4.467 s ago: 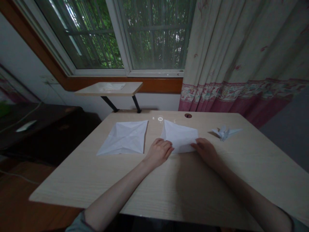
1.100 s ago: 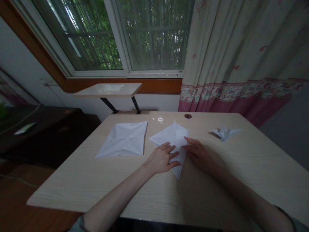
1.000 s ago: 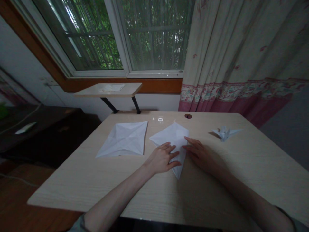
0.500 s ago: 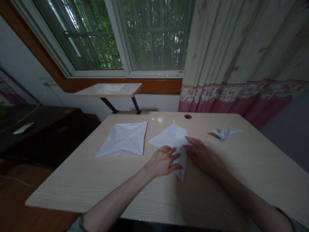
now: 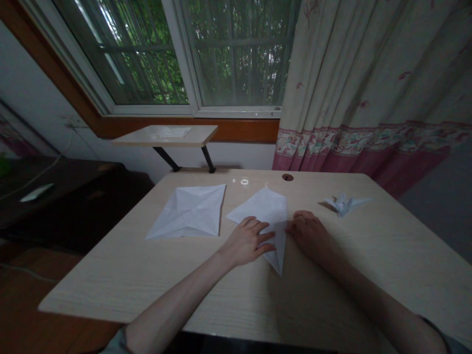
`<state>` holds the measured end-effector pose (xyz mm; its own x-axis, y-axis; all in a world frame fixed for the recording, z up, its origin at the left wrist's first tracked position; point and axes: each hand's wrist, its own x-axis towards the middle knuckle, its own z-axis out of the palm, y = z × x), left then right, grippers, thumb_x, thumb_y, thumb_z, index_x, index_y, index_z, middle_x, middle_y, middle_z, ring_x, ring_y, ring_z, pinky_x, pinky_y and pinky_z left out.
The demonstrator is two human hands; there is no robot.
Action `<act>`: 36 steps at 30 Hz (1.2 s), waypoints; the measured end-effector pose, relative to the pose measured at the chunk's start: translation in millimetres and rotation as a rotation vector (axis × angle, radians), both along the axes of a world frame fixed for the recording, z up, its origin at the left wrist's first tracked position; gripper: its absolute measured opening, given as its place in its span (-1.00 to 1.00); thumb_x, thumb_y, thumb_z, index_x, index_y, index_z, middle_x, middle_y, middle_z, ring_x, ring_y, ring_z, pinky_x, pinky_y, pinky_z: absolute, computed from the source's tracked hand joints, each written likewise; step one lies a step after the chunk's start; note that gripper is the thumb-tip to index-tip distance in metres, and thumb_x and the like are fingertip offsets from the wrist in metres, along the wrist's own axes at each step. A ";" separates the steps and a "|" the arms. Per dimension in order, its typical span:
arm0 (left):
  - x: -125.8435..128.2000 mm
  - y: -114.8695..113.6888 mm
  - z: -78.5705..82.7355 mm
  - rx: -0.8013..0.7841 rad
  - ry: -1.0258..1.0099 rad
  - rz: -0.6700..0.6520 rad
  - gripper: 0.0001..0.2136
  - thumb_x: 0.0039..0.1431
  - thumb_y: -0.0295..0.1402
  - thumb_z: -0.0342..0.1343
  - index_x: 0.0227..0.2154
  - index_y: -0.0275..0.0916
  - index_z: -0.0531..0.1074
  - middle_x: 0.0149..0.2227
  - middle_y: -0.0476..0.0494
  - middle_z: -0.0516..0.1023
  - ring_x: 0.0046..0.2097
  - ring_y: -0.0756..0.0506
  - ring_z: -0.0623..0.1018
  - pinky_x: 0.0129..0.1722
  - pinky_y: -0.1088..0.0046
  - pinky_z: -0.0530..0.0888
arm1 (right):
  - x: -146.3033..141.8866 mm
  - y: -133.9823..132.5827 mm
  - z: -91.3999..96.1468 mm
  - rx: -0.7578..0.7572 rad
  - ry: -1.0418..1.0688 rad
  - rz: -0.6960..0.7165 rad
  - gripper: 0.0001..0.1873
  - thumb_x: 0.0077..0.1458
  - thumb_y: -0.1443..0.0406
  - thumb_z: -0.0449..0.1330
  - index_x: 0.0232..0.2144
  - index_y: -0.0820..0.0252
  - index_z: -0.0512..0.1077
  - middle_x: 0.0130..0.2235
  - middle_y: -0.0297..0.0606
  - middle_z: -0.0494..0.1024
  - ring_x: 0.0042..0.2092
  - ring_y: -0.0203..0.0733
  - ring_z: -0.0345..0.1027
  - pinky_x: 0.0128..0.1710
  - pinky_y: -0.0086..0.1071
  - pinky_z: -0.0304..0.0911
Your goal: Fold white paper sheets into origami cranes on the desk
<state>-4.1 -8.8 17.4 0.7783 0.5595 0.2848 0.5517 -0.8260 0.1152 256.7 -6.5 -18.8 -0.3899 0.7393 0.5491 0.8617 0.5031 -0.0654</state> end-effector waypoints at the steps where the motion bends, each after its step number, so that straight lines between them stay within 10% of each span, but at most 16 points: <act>1: 0.0 0.0 0.0 -0.008 0.001 0.001 -0.63 0.37 -0.05 -0.04 0.05 -0.08 0.49 0.12 -0.13 0.49 0.09 -0.19 0.47 0.20 0.10 0.27 | 0.0 0.1 0.1 0.005 -0.020 -0.013 -0.86 0.27 0.31 0.07 -0.30 0.18 0.42 -0.19 -0.03 0.51 -0.10 0.08 0.39 -0.12 -0.07 0.36; 36: -1.5 1.6 1.8 -0.095 -0.009 0.018 -0.70 0.35 -0.30 0.04 0.09 -0.02 0.47 0.13 -0.12 0.46 0.13 -0.17 0.43 0.20 0.11 0.26 | -3.7 -9.2 28.2 -0.430 0.050 0.152 -0.86 0.17 0.32 0.19 -0.45 0.14 0.38 -0.39 -0.29 0.50 -0.28 -0.16 0.37 -0.13 -0.23 0.24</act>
